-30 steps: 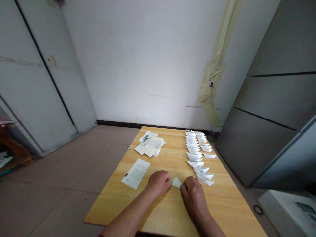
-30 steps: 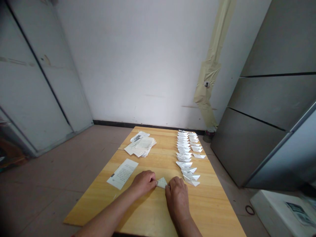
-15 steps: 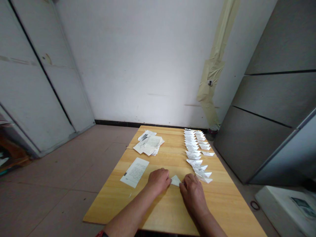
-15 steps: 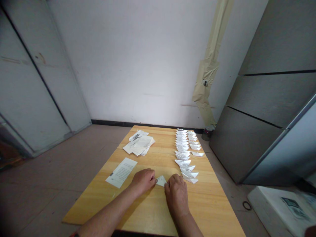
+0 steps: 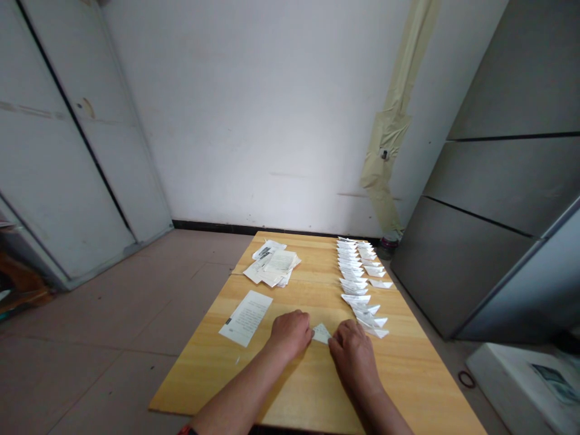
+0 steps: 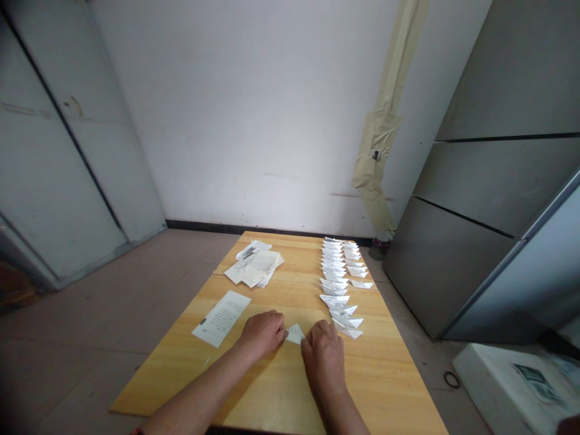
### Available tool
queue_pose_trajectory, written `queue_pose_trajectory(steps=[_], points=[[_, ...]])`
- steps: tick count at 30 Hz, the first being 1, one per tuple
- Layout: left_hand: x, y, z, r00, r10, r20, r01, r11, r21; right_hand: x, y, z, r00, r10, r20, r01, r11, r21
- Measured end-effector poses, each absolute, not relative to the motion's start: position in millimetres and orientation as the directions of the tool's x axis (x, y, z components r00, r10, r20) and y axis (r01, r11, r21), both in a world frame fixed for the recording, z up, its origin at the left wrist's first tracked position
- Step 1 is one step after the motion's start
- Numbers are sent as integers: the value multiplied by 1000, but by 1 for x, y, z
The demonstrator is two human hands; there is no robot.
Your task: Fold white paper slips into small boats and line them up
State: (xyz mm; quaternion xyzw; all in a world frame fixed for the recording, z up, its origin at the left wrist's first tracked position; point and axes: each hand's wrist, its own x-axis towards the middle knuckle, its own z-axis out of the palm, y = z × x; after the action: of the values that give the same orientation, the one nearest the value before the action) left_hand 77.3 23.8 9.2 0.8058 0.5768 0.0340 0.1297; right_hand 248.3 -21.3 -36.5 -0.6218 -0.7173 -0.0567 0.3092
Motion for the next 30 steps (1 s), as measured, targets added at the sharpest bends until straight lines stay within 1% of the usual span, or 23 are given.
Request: queue_pose_trajectory(steps=[3,9,17,20,24,27,30], points=[[77,22,8,329,940,-88,923,-300,243,249,-21,-36,-30,863,504,920,221,-325],[78,18,2,314,948,-54,929,-295,225,251,-20,-39,15,879,476,882,213,-421],[78,9,4,306,951,-31,937,-296,188,251,-26,-40,-34,850,525,879,276,-389],[78,7,7,312,949,-35,937,-302,177,250,-28,-38,-91,851,517,895,298,-332],[79,5,6,317,948,-15,935,-310,170,247,-30,-36,-165,828,535,933,306,-187],[79,5,3,315,949,-2,935,-310,172,244,-31,-31,-278,800,531,929,364,-61],[78,5,0,316,949,14,934,-313,173,242,-31,-24,-390,786,480,896,444,0]])
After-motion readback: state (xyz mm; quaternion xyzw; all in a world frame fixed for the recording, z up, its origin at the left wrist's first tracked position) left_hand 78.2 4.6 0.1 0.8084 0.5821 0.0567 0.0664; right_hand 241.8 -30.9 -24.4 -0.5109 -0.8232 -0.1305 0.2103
